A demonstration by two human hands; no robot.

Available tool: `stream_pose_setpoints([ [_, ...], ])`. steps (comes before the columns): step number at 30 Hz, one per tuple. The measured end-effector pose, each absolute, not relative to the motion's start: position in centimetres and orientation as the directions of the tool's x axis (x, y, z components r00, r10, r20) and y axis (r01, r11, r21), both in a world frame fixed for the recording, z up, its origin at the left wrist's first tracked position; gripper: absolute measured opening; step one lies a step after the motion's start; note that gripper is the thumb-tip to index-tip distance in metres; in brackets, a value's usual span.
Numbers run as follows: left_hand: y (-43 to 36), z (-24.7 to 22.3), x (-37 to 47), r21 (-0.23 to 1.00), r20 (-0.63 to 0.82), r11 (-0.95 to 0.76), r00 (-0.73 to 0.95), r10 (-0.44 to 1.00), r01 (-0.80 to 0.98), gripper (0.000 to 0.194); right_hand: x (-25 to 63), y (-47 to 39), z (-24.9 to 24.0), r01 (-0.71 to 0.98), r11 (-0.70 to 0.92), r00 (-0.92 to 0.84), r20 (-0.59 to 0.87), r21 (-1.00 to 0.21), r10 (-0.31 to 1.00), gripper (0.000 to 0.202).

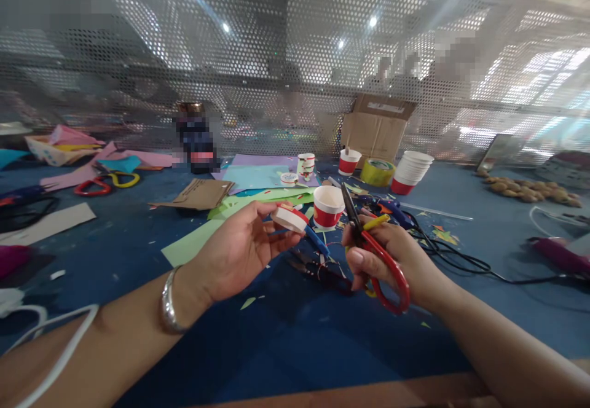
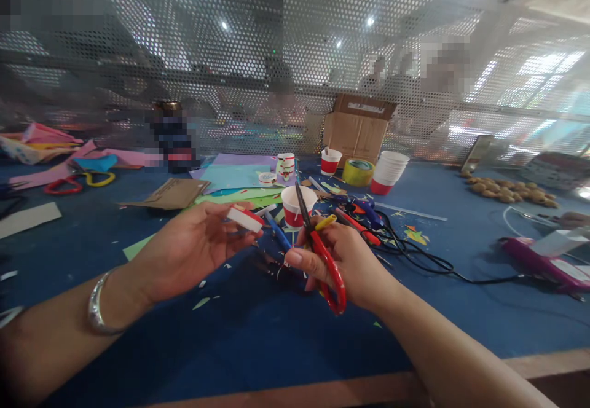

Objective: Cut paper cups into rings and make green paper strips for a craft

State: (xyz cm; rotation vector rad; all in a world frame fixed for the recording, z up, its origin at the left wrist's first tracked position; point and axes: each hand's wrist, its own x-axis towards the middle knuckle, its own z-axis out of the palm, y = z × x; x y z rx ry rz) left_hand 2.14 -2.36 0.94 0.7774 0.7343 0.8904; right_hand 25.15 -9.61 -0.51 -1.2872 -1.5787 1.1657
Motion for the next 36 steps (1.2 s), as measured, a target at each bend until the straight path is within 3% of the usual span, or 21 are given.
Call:
stream_pose_setpoints([
  [7, -2.2, 0.9, 2.2, 0.827, -0.265, 0.447, 0.466, 0.844, -0.339, 0.025, 24.8, -9.6, -0.4, 0.069, 0.115, -0.253, 0.095, -0.991, 0.963, 0.045],
  [13, -3.0, -0.2, 2.4, 0.897, -0.236, 0.395, 0.541, 0.808, -0.199, 0.026, 23.3, -9.7, -0.7, 0.110, 0.206, -0.097, 0.196, -0.972, 0.976, 0.031],
  [21, -4.3, -0.8, 2.9, 0.947, -0.099, 0.262, 0.610, 0.786, -0.184, 0.025, 22.5, -9.8, -2.5, 0.156, 0.280, -0.122, 0.263, -0.947, 0.957, 0.027],
  [28, -4.4, -0.1, 2.7, 0.954, -0.106, 0.251, 0.595, 0.797, -0.166, 0.038, 22.9, -9.9, -2.1, 0.300, 0.335, -0.122, 0.312, -0.893, 0.942, 0.029],
  [32, -4.1, 0.1, 2.7, 0.925, -0.076, 0.261, 0.536, 0.841, -0.278, 0.020, 23.4, -9.9, -2.0, 0.404, 0.395, -0.097, 0.391, -0.825, 0.915, 0.033],
  [36, -3.6, 0.0, 2.6, 0.924, -0.049, 0.244, 0.542, 0.839, -0.295, 0.014, 23.9, -10.1, -1.5, 0.356, 0.343, -0.132, 0.316, -0.869, 0.939, 0.038],
])
